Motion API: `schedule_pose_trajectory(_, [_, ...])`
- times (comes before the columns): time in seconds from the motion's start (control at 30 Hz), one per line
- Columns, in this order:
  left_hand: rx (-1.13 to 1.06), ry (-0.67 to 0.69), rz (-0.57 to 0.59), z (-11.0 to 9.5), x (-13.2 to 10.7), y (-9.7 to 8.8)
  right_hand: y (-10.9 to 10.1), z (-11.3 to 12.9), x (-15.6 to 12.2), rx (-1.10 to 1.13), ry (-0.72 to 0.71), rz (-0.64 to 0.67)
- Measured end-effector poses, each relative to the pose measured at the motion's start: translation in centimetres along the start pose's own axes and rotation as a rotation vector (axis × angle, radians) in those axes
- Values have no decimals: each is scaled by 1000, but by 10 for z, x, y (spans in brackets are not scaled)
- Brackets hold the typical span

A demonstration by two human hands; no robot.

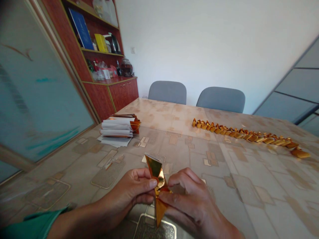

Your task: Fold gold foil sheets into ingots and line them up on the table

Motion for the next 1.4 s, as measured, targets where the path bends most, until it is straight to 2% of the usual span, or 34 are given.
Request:
schedule_pose_trajectory(0.1, [8,-9,-19,2,0,-1,7,7,-1,0,-72,98])
schedule_pose_trajectory(0.17, [3,-21,-13,3,1,-1,10,6,-2,28,-55,106])
schedule_pose_trajectory(0.23, [-4,-19,-5,4,1,0,12,2,-2,84,15,66])
schedule_pose_trajectory(0.4, [0,15,-43,2,0,1,18,-16,-5,235,272,-140])
schedule_pose_trajectory(0.67, [45,62,-52,1,0,4,30,-20,-12,200,491,-200])
schedule_pose_trajectory(0.77, [-8,51,-76,0,0,3,26,-14,-10,236,432,-197])
schedule_pose_trajectory(0.9, [-103,51,-87,-5,-1,0,20,3,0,194,169,-46])
schedule_pose_trajectory(1.07, [-41,62,-50,-7,1,0,16,5,2,80,62,19])
schedule_pose_trajectory(1.17, [4,80,-38,-5,1,1,19,-1,0,152,104,26])
schedule_pose_trajectory(1.4, [35,131,-36,-2,-1,4,31,-20,-11,512,395,-114])
Point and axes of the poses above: each hand's wrist, its own x-axis towards the middle knuckle, its own y-axis out of the palm, z = x × y, the point moved 6 cm from there along x, towards the middle knuckle, and after that the axes turned 2 degrees about x, right-handed, at the moved point
